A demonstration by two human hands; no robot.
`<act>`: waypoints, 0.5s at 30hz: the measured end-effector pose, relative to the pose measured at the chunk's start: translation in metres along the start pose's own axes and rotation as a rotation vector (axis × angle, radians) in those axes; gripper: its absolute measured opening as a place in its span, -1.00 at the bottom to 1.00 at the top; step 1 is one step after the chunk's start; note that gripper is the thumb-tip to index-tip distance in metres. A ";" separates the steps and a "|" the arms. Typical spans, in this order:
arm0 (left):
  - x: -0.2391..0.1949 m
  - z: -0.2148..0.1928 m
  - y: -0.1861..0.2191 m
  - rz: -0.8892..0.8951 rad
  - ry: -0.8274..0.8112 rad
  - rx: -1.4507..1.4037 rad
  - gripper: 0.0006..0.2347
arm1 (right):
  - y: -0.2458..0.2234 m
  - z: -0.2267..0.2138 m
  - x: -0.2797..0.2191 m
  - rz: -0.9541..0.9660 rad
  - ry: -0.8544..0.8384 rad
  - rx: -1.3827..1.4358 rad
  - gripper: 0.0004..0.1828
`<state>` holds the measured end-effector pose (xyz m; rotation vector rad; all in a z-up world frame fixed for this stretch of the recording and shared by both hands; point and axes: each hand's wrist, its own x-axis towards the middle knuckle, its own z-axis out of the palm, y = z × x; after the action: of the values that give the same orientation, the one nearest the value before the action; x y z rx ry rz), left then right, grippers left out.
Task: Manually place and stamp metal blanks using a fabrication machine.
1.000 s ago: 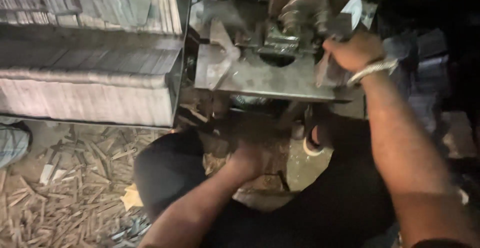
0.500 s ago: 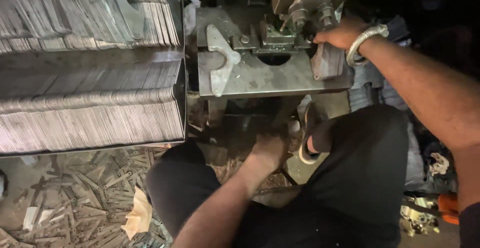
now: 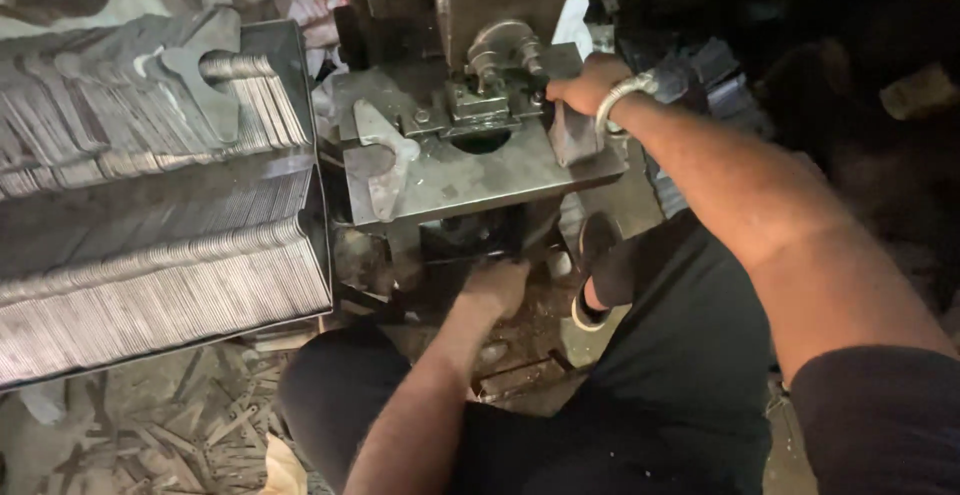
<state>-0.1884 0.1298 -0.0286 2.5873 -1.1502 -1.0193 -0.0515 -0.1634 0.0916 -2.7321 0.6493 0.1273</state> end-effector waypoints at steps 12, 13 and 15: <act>-0.006 -0.023 -0.022 -0.063 -0.196 0.035 -0.06 | 0.135 -0.034 -0.133 0.331 0.199 1.633 -0.57; -0.010 -0.015 -0.024 -0.046 -0.213 0.053 -0.06 | 0.158 -0.052 -0.155 0.352 0.223 1.641 -0.57; -0.004 -0.009 -0.026 -0.043 -0.207 0.072 -0.06 | 0.201 -0.098 -0.188 0.365 0.353 1.641 -0.56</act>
<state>-0.1690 0.1495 -0.0286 2.6217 -1.2022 -1.3040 -0.3090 -0.2859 0.1548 -1.0403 0.7862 -0.5625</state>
